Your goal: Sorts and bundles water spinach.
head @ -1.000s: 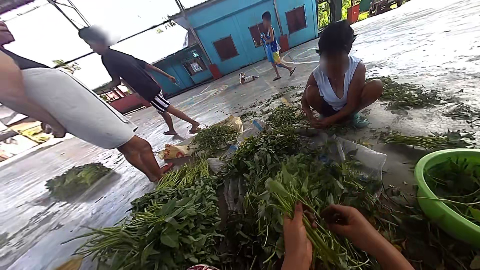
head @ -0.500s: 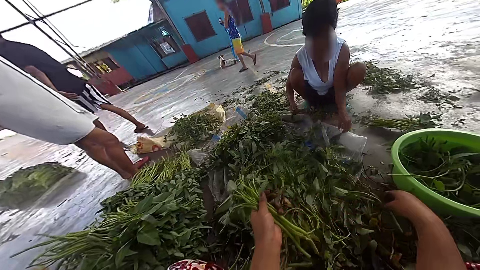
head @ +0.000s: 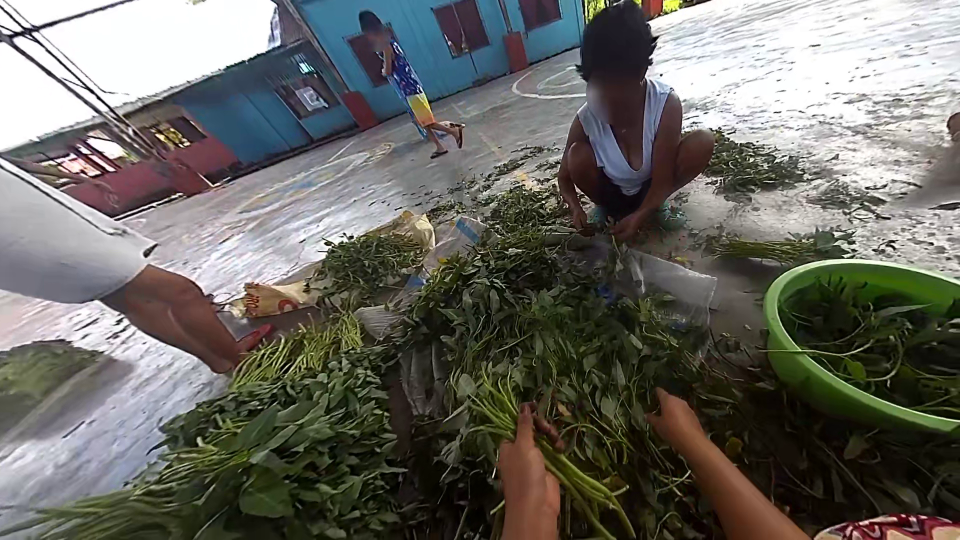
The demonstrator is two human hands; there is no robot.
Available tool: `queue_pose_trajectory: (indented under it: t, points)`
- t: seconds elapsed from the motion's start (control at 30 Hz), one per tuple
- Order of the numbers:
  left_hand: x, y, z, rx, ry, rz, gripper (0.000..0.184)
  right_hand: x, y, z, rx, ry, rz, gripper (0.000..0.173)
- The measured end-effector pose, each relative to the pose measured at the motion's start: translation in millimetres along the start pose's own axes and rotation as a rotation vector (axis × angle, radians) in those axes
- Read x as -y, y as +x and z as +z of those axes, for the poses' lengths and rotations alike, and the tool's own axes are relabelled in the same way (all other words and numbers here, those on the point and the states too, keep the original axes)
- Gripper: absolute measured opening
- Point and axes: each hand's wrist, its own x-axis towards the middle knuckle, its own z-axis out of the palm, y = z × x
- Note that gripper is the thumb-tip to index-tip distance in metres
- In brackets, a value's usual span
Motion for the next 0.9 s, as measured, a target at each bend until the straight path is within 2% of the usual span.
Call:
queue_pose_trajectory:
  t: [0.03, 0.07, 0.17, 0.3, 0.4, 0.47, 0.6, 0.7, 0.8, 0.9]
  points:
    - [2.6, -2.2, 1.5, -0.014, -0.004, -0.009, 0.025, -6.8, -1.6, 10.3, 0.039, -0.022, 0.011, 0.063]
    - [3.7, -5.3, 4.8, -0.014, -0.011, -0.016, 0.025, -13.0, -4.0, 21.5, 0.057, -0.039, 0.022, 0.065]
    - [-1.5, -12.0, 8.7, 0.052, -0.004, -0.010, 0.026, -10.2, -11.3, 27.1, 0.003, -0.051, 0.071, 0.048]
    - [-10.1, -9.9, 3.9, 0.059, -0.002, 0.048, 0.026, -5.8, -24.6, -50.4, -0.043, 0.119, 0.016, 0.043]
    - [-8.1, -8.6, 14.2, 0.036, -0.004, 0.061, 0.024, -8.0, -55.7, -117.5, 0.050, 0.444, -0.080, 0.043]
    - [-4.8, -12.3, 23.1, 0.051, 0.011, 0.041, 0.024, -5.9, -84.1, -136.1, 0.092, 0.613, -0.170, 0.044]
    - [5.5, -24.1, 37.3, 0.139, 0.053, 0.034, 0.025, -0.6, -116.9, -102.2, 0.027, 0.797, -0.407, 0.037]
    - [10.2, -26.3, 41.8, 0.171, 0.092, 0.103, 0.023, 11.5, -118.0, -67.1, 0.012, 0.757, -0.604, 0.034]
    - [14.1, -23.0, 41.4, 0.162, 0.161, 0.188, 0.022, 24.5, -119.8, -49.7, 0.069, 0.693, -0.692, 0.032]
    - [17.7, -19.0, 41.7, 0.074, 0.190, 0.213, 0.018, 28.2, -120.4, -41.4, 0.116, 0.642, -0.723, 0.031]
